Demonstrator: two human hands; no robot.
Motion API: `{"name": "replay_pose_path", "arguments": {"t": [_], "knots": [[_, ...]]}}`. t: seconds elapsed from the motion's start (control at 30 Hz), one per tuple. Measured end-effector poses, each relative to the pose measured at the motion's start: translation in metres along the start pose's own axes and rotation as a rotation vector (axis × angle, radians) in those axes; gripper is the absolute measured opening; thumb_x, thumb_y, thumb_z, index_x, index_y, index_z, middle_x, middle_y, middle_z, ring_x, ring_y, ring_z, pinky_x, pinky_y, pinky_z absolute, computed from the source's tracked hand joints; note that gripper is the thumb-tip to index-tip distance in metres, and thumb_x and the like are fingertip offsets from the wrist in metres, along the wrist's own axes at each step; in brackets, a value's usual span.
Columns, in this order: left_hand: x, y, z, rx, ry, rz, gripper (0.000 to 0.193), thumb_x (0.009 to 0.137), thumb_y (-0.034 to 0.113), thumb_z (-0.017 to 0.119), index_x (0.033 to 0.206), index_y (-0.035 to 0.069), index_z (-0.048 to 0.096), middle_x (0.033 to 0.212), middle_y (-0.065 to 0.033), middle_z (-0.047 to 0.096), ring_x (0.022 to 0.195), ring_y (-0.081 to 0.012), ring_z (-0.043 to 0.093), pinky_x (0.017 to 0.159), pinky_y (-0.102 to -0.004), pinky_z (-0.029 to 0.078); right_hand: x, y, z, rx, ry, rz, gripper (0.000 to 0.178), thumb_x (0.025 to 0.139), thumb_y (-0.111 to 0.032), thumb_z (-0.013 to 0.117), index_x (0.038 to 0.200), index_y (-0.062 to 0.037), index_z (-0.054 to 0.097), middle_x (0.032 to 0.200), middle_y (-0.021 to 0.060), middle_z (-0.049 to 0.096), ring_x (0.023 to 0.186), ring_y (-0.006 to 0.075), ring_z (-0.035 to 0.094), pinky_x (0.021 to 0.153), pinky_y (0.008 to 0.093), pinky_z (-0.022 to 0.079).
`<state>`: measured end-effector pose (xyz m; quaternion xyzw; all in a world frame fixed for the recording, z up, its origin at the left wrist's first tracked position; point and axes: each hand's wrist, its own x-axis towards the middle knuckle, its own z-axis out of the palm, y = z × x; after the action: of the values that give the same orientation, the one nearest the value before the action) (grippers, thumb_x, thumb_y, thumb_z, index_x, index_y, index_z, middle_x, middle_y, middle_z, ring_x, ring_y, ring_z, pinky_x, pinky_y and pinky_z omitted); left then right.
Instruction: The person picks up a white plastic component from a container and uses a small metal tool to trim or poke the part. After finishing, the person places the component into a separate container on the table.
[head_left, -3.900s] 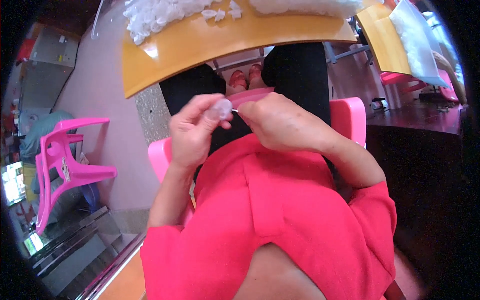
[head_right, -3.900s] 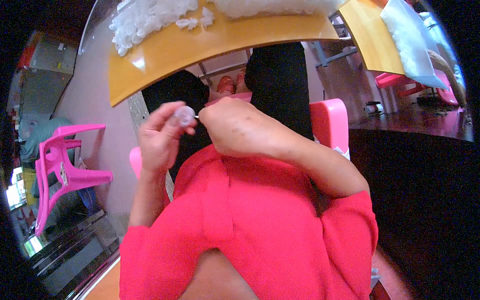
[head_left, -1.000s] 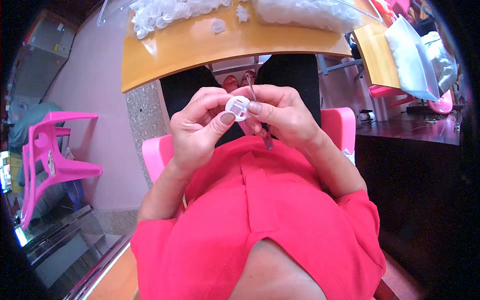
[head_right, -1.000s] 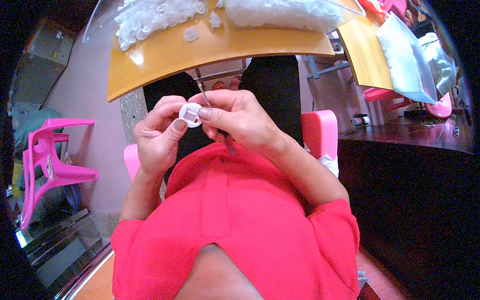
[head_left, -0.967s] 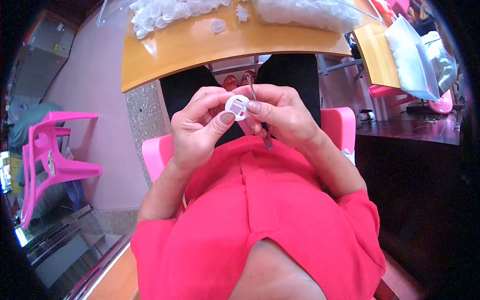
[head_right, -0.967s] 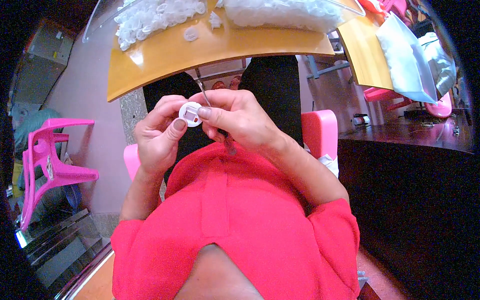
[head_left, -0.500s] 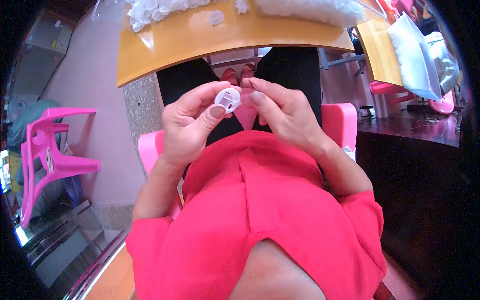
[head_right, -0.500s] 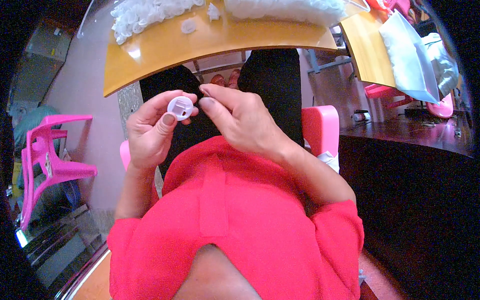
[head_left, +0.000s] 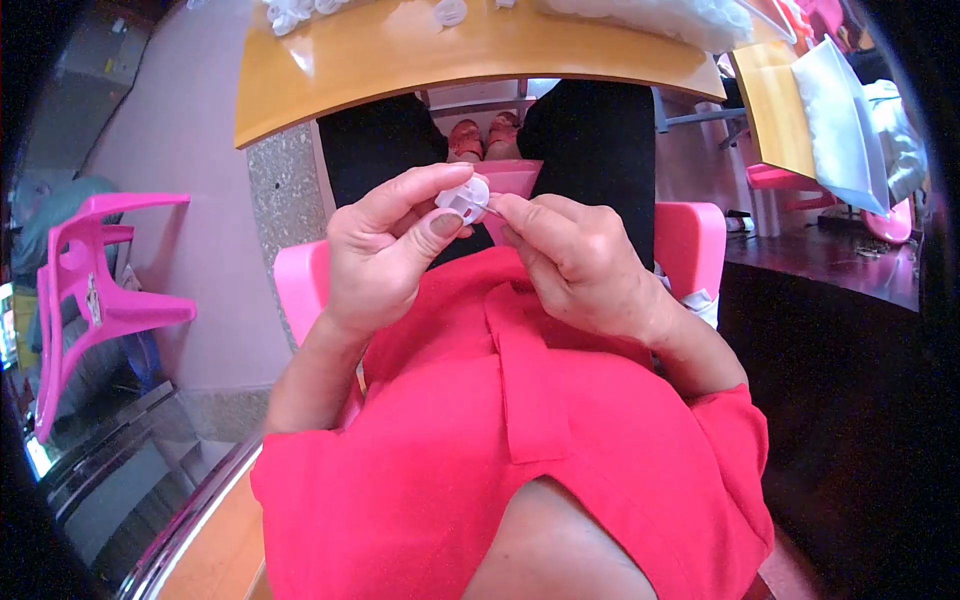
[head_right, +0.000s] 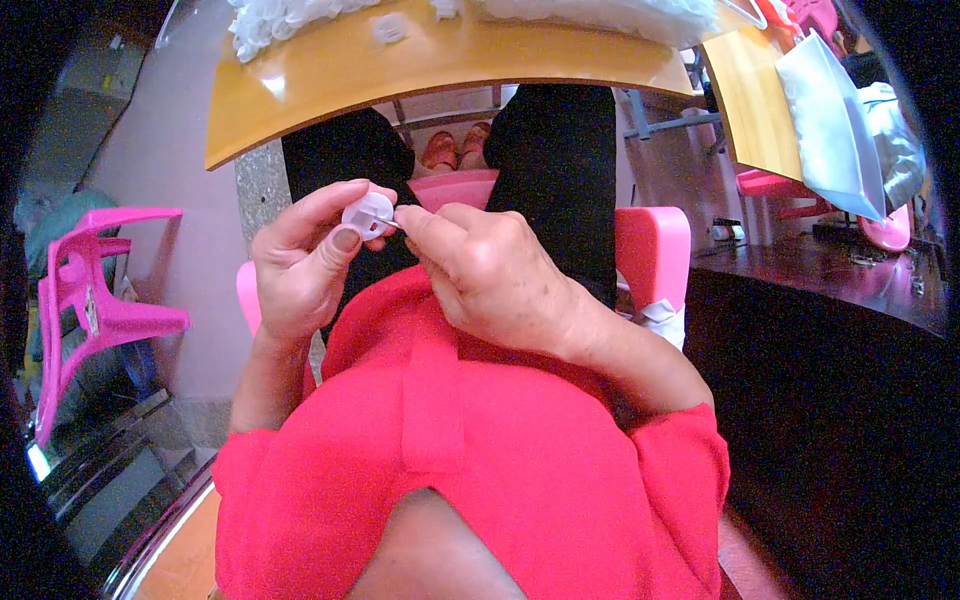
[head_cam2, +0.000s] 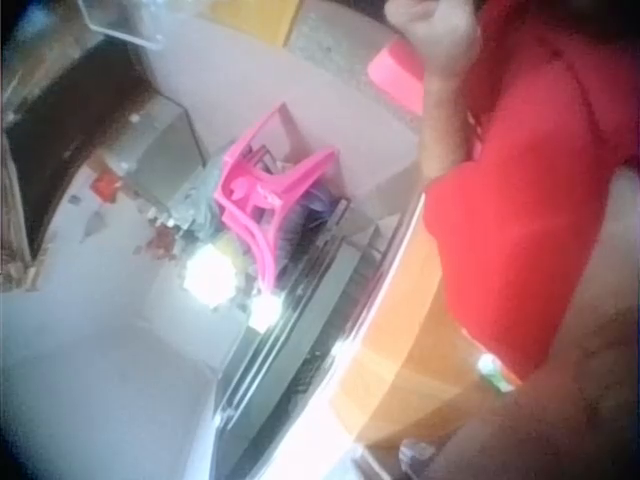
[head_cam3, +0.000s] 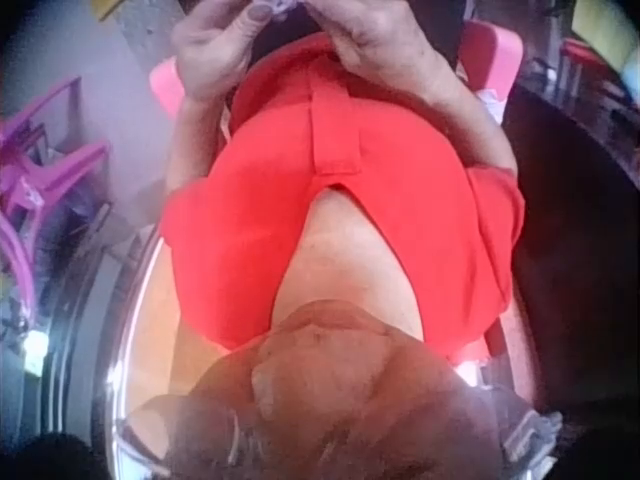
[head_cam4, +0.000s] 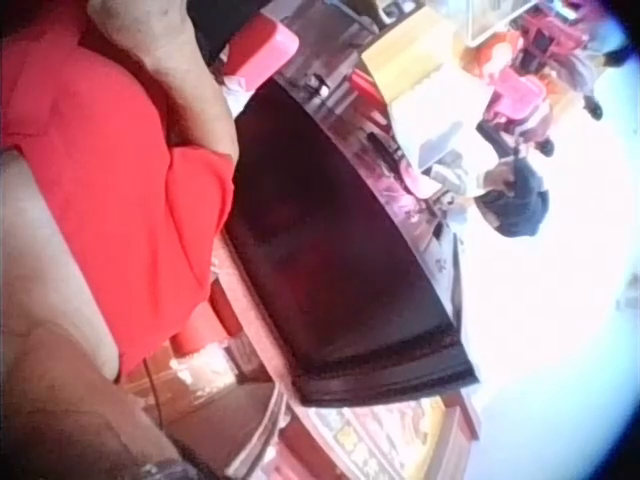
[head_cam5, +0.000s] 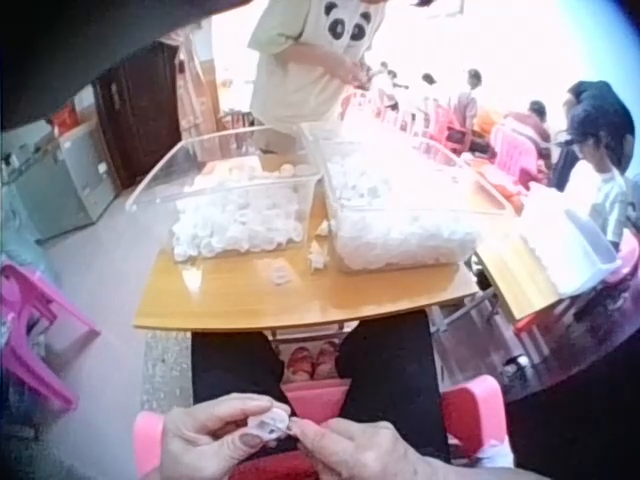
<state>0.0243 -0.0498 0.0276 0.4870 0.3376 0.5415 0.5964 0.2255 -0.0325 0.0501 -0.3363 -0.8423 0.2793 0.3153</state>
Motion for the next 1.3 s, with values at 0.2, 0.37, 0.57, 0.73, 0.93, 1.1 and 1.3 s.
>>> {"name": "replay_pose_path", "arguments": {"t": [0.2,0.37,0.57,0.73,0.93,1.1,1.3], "knots": [[-0.001,-0.003,-0.002,-0.043,-0.005,-0.033,0.032,0.089,0.002,0.062,0.12,-0.002,0.058,0.111,-0.0103,0.062,0.098,-0.0147,0.061,0.082,-0.0267,0.054,0.0,0.001,0.003,-0.067,-0.018,-0.019,0.034,0.073,0.0,0.058,0.106,0.002,0.056,0.068,0.0158,0.057,0.059,0.0333,0.06,0.05,0.042,0.05],[0.0,-0.005,-0.004,-0.058,-0.01,-0.048,0.032,0.089,0.003,0.061,0.12,-0.002,0.058,0.109,-0.0118,0.064,0.094,-0.0158,0.063,0.082,-0.0277,0.054,0.001,0.003,0.003,0.0,-0.032,-0.011,0.03,0.073,0.001,0.056,0.104,0.0012,0.054,0.068,0.0166,0.056,0.062,0.035,0.06,0.052,0.0444,0.049],[-0.001,-0.007,-0.003,-0.125,-0.025,-0.033,0.031,0.089,0.004,0.061,0.12,-0.003,0.058,0.108,-0.0129,0.065,0.092,-0.0169,0.063,0.082,-0.0299,0.054,0.003,0.0,-0.001,0.154,-0.033,0.038,0.029,0.081,0.008,0.057,0.11,0.0058,0.057,0.079,0.0201,0.061,0.069,0.0334,0.064,0.058,0.0356,0.05],[0.0,-0.012,-0.003,-0.185,-0.025,-0.06,0.032,0.09,0.005,0.06,0.121,-0.004,0.056,0.108,-0.0136,0.065,0.092,-0.018,0.064,0.083,-0.0314,0.054,0.005,0.001,-0.002,0.188,-0.034,0.056,0.028,0.081,0.008,0.055,0.11,0.0063,0.057,0.08,0.0207,0.061,0.07,0.0337,0.064,0.059,0.0354,0.05],[0.003,-0.012,0.001,-0.359,0.051,-0.176,0.034,0.091,0.007,0.059,0.123,-0.004,0.053,0.111,-0.0149,0.063,0.097,-0.0207,0.063,0.082,-0.0332,0.055,-0.001,-0.003,-0.005,-0.098,-0.071,0.101,0.038,0.077,0.007,0.056,0.114,0.005,0.055,0.077,0.0179,0.058,0.065,0.0345,0.061,0.056,0.0392,0.049],[0.0,-0.017,0.0,-0.248,0.054,-0.158,0.036,0.093,0.009,0.056,0.126,-0.001,0.051,0.116,-0.0221,0.06,0.097,-0.0273,0.064,0.083,-0.0363,0.054,-0.003,-0.007,-0.002,-0.295,-0.082,0.098,0.044,0.072,0.005,0.057,0.117,0.0045,0.054,0.075,0.0161,0.056,0.062,0.0333,0.06,0.053,0.0411,0.049],[0.002,-0.016,0.005,-0.319,0.082,-0.195,0.034,0.09,0.006,0.06,0.123,-0.004,0.053,0.109,-0.0153,0.063,0.095,-0.0205,0.063,0.082,-0.0337,0.055,-0.003,-0.007,-0.002,-0.376,-0.131,0.097,0.048,0.071,0.002,0.059,0.119,0.0045,0.053,0.075,0.0152,0.057,0.063,0.031,0.061,0.053,0.0396,0.05]]}}
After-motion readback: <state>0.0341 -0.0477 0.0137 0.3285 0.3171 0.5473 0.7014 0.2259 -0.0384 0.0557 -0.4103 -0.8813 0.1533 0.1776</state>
